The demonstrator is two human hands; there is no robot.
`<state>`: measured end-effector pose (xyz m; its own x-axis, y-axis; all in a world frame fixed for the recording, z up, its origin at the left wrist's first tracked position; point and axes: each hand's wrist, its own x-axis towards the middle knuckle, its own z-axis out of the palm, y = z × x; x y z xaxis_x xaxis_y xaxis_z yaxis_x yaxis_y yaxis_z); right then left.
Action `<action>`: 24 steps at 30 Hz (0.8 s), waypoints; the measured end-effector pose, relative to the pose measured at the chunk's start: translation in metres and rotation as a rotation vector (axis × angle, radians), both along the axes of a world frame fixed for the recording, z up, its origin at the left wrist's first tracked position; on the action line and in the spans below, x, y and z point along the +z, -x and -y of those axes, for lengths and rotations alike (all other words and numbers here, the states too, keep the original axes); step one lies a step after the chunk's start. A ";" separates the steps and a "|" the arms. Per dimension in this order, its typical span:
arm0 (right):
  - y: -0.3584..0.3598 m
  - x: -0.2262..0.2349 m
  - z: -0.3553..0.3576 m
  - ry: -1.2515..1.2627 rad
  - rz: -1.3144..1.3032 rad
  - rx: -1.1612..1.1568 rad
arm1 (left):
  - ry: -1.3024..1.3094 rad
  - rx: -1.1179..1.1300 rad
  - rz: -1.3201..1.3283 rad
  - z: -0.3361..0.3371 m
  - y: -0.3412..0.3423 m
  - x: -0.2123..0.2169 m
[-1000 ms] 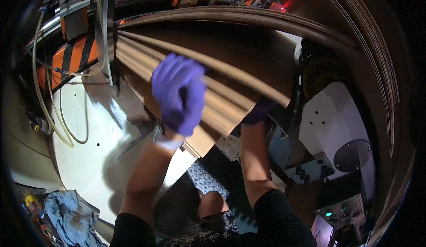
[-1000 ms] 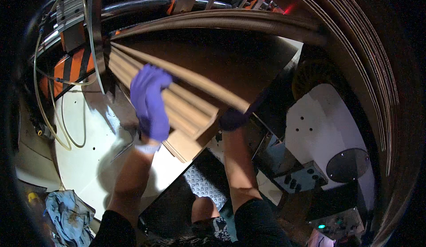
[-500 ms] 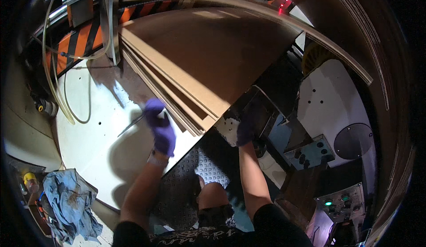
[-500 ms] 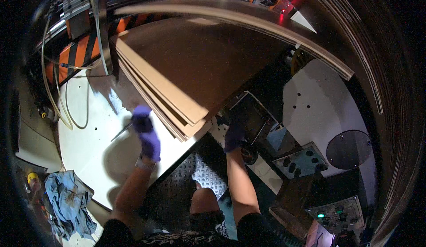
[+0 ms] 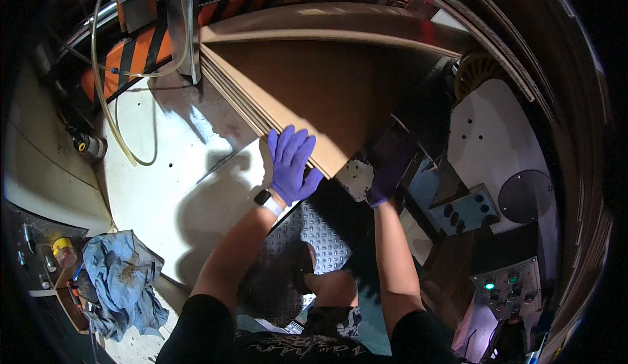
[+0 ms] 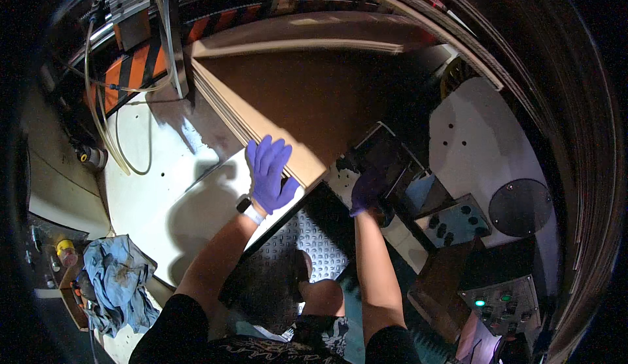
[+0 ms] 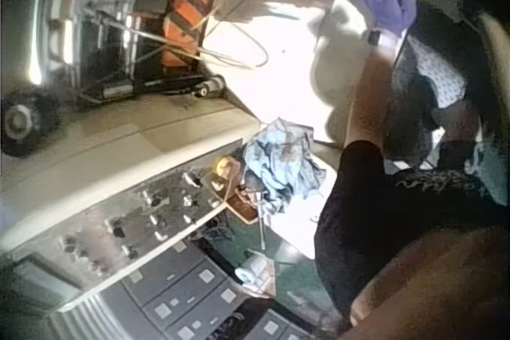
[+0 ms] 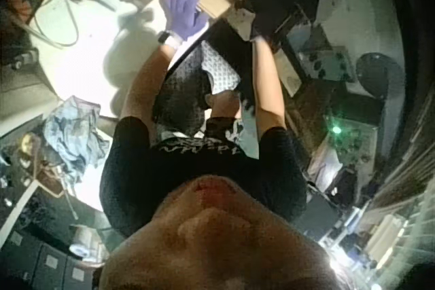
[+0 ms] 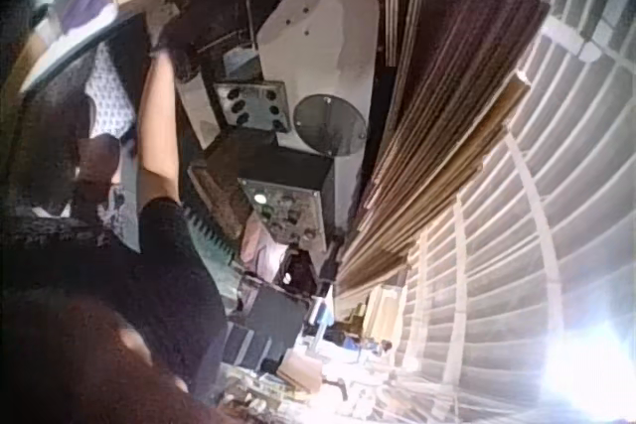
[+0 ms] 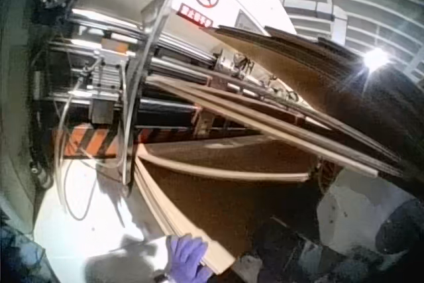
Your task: The person picks up cardboard sheets from a stack and feeds them into a processing machine while a co-worker assists from the other side, and they press buttons on a control panel.
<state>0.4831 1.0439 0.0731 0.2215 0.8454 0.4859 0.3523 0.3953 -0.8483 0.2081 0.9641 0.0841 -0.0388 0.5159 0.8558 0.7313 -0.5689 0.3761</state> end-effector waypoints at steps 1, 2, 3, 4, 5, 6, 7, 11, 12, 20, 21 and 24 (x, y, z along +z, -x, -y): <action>0.007 -0.001 0.000 0.004 0.006 0.004 | -0.001 -0.017 0.049 0.003 -0.002 0.001; 0.019 -0.007 -0.002 0.030 0.002 0.029 | -0.026 -0.053 0.107 0.003 -0.004 0.002; 0.025 -0.014 -0.006 0.058 0.006 0.045 | -0.061 -0.094 0.170 0.001 -0.010 0.012; 0.036 -0.022 -0.014 0.077 0.005 0.064 | -0.059 -0.125 0.119 -0.004 -0.011 0.015; 0.049 -0.033 -0.021 0.094 0.001 0.079 | -0.052 -0.075 0.151 -0.006 -0.013 0.013; 0.061 -0.045 -0.028 0.103 0.002 0.089 | -0.075 -0.025 0.195 -0.006 -0.014 0.015; 0.075 -0.054 -0.032 0.116 -0.010 0.097 | -0.092 0.024 0.232 -0.008 -0.011 0.017; 0.096 -0.063 -0.035 0.159 -0.023 0.101 | -0.058 0.037 0.203 0.000 -0.001 0.032; 0.098 -0.057 -0.036 0.161 -0.019 0.111 | -0.053 0.042 0.169 -0.003 0.005 0.017; 0.072 0.058 0.053 0.296 0.027 0.196 | 0.114 -0.021 0.362 -0.010 -0.051 0.008; 0.106 0.088 0.055 0.279 0.011 0.268 | 0.132 -0.045 0.417 -0.020 -0.024 0.020; 0.169 0.173 0.062 0.236 -0.227 0.504 | 0.237 -0.201 0.650 -0.054 0.028 0.073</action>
<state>0.3143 0.9821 0.2464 -0.1585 0.9526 0.2597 -0.0300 0.2583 -0.9656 0.1806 1.0182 0.1574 -0.3868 0.7354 0.5564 0.2072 -0.5187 0.8295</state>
